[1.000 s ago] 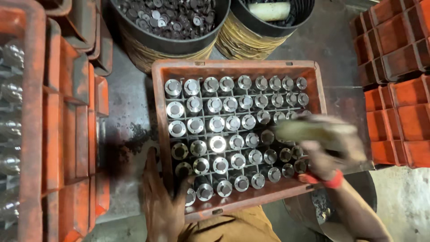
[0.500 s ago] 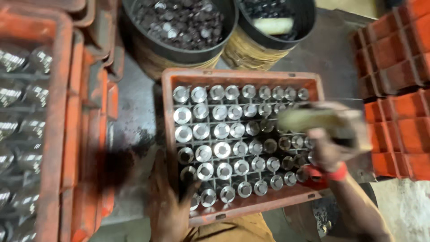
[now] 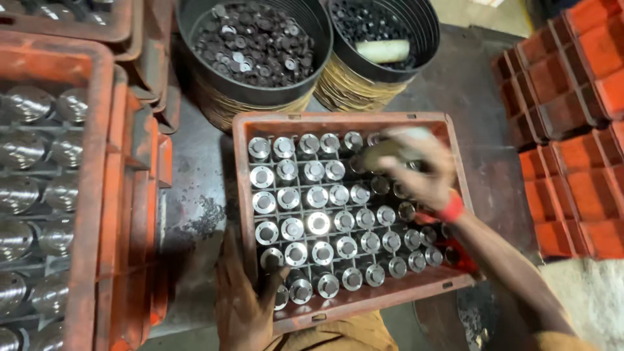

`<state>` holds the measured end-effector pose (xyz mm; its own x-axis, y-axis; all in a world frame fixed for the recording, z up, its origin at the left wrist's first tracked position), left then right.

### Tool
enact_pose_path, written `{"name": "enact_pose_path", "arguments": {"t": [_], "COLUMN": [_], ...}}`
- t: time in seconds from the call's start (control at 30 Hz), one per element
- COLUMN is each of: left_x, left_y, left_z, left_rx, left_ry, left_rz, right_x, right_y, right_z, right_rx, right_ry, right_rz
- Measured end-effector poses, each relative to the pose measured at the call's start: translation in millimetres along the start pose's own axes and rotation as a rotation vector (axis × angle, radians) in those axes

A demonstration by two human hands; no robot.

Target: The person picks small dark cap-like components from a bin and inserts them one at a time into the cavities of a grid tray holding machined metal cups, then uses a white cylindrical roller to press the caps down into the parts. They reposition the tray and continue filling cavities across the tray.

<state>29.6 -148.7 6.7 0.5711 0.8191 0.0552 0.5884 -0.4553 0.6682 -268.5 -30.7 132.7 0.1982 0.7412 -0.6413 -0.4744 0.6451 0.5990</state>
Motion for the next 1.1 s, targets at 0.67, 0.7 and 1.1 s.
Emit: {"name": "enact_pose_path", "arguments": {"t": [0.67, 0.7, 1.1], "left_x": [-1.4, -1.7, -2.9], "left_y": [-1.9, -2.4, -2.2], "left_z": [0.9, -1.2, 2.3], "left_rx": [0.067, 0.090, 0.049], "left_ry": [-0.004, -0.029, 0.068], "left_rz": [0.034, 0.040, 0.039], "right_x": [-26.5, -16.7, 27.2], "right_y": [25.1, 36.4, -14.9], "right_z": [-32.1, -41.3, -40.7], "right_rx": [-0.168, -0.224, 0.032], "right_ry": [-0.089, -0.100, -0.052], "right_rz": [-0.271, -0.355, 0.123]}}
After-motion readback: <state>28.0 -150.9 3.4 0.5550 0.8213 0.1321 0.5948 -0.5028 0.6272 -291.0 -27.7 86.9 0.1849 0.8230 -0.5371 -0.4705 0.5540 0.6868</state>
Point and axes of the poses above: each hand's wrist, its own x-axis away from the middle knuckle, its own y-axis out of the back of the hand, z = x × y, the point moved 8 cm from there along -x, towards the middle knuckle, and after that the axes turned 10 degrees about -x, right-handed, at the moved point
